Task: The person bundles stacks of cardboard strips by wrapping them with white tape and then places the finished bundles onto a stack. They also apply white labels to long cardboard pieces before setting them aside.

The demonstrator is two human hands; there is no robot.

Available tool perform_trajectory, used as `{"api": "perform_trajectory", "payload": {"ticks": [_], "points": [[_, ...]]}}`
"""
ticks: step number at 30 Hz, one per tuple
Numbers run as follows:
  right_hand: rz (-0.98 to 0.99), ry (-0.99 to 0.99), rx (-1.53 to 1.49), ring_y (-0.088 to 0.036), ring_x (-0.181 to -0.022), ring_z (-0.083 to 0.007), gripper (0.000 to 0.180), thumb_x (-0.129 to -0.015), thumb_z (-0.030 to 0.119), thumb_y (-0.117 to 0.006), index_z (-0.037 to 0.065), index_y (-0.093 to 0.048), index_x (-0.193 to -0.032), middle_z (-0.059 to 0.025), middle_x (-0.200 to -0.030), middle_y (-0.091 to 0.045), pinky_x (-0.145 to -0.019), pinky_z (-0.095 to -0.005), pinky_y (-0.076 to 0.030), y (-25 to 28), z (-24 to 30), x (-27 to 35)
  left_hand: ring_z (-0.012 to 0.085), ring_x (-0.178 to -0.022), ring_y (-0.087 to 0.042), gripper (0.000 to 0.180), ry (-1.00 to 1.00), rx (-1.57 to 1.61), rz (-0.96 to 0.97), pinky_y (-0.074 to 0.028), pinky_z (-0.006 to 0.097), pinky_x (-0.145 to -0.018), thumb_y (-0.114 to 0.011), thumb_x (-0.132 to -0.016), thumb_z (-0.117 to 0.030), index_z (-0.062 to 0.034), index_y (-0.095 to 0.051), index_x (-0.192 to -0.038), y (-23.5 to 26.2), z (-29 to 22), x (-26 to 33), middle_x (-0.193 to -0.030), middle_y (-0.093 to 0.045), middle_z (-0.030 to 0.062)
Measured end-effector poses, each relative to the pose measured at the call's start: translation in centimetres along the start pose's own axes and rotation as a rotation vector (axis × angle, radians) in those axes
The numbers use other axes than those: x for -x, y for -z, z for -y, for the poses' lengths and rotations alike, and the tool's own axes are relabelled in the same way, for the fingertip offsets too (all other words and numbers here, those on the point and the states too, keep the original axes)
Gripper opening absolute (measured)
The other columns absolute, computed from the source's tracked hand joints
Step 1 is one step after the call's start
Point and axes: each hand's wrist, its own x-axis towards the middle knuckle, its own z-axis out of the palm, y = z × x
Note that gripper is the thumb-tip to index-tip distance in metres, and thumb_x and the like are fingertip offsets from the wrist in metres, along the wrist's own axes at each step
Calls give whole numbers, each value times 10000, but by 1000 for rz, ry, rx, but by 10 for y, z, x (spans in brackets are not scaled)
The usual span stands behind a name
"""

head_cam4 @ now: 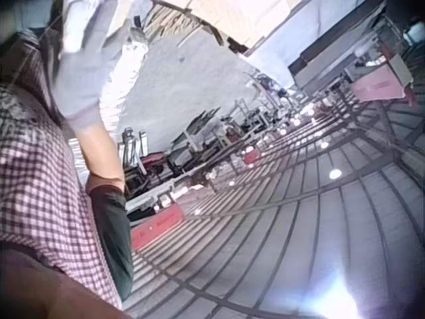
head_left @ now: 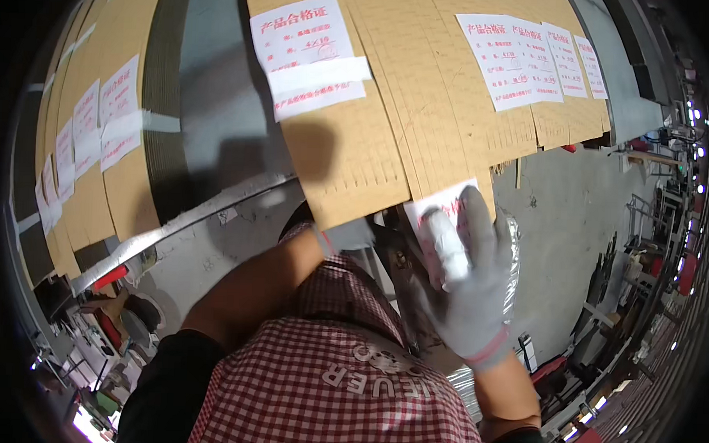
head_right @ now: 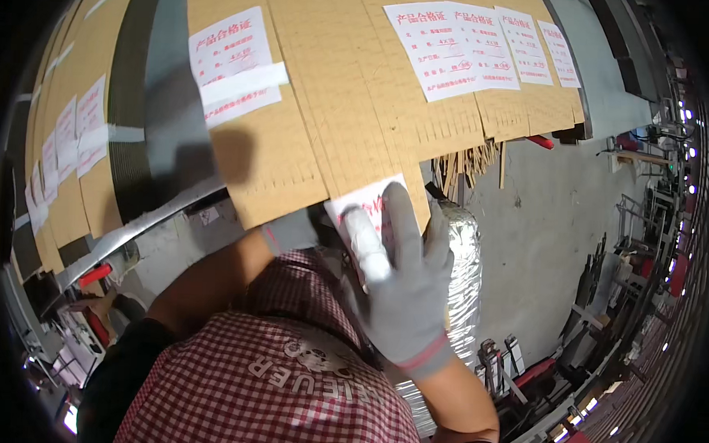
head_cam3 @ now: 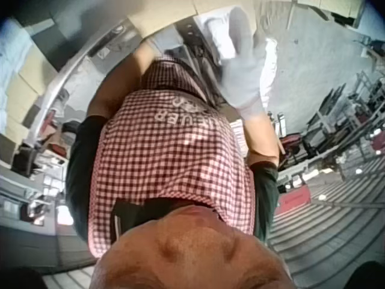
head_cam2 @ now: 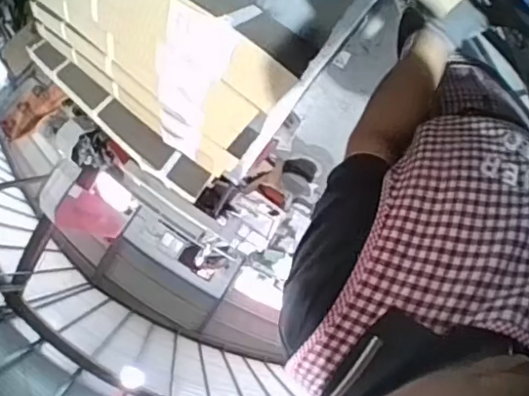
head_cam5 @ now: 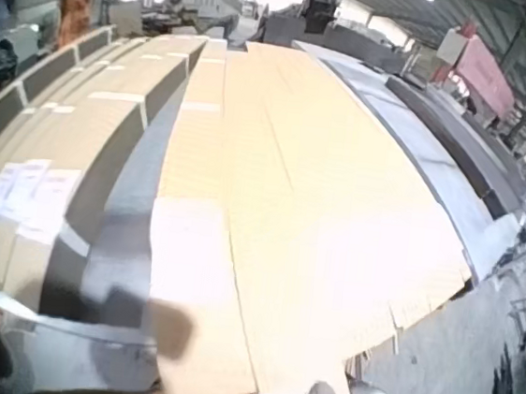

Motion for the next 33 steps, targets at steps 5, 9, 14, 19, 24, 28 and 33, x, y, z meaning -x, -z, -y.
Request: {"api": "perform_trajectory", "payload": {"ticks": [5,9,14,19,24,28,33], "points": [[-229,83,-262,-495,-1103,-440,718,-741,242,-784,-20,-460,-1325,-252,-1341,-440,-917,-488,-422,-22,-21,18,237,-704,-650,210,-358,-1075,680,-495,376,-632,-749,-679,-233,-68,-652,-768,-52,-267,51,-719,-631,102],[-189,-11,-560,-554,-1087,-224,331,-990,249,-489,-37,-538,-1151,-157,-1226,-548,-963,-371,-447,-15,-25,27,248,-761,-610,435,-204,-1122,865,-490,365,-731,-692,-788,-408,-73,-685,-1065,-116,-266,-19,-819,-637,90],[-85,-336,-838,-618,-941,-218,357,-957,321,-559,-14,-629,-1057,-122,-1049,-661,-1017,-400,-415,53,-72,33,277,-925,-522,474,-900,-1098,662,-403,397,-858,-631,-773,-534,-80,-724,-673,-117,-228,-41,-906,-613,99],[330,137,102,-666,-762,-237,303,-869,375,-655,132,-723,-701,-83,-778,-704,-1099,-497,-297,102,-27,-15,274,-997,-522,421,-791,-1044,688,-390,386,-906,-711,-707,-503,-92,-741,-789,-111,-234,-35,-949,-603,117],[416,-48,630,-671,-802,-205,145,-763,164,-648,177,-716,-891,-20,-802,-697,-1033,-453,-358,4,-129,-24,259,-1221,-484,385,-883,-1508,695,-311,396,-1101,-674,-766,-293,-203,-667,-1140,-120,-235,-31,-1145,-586,74],[173,25,333,-663,-924,-198,246,-826,98,-598,181,-700,-1034,-22,-1042,-699,-1004,-475,-349,21,-128,8,272,-1193,-499,223,-828,-1472,700,-367,419,-1072,-552,-833,-190,-138,-698,-992,-157,-206,12,-1154,-595,64],[172,-97,-174,-633,-952,-285,265,-811,23,-528,44,-680,-1027,-137,-960,-688,-996,-428,-354,93,-28,25,254,-871,-625,226,-388,-889,456,-515,353,-832,-730,-751,-236,-33,-676,-832,-153,-224,46,-920,-647,106]]}}
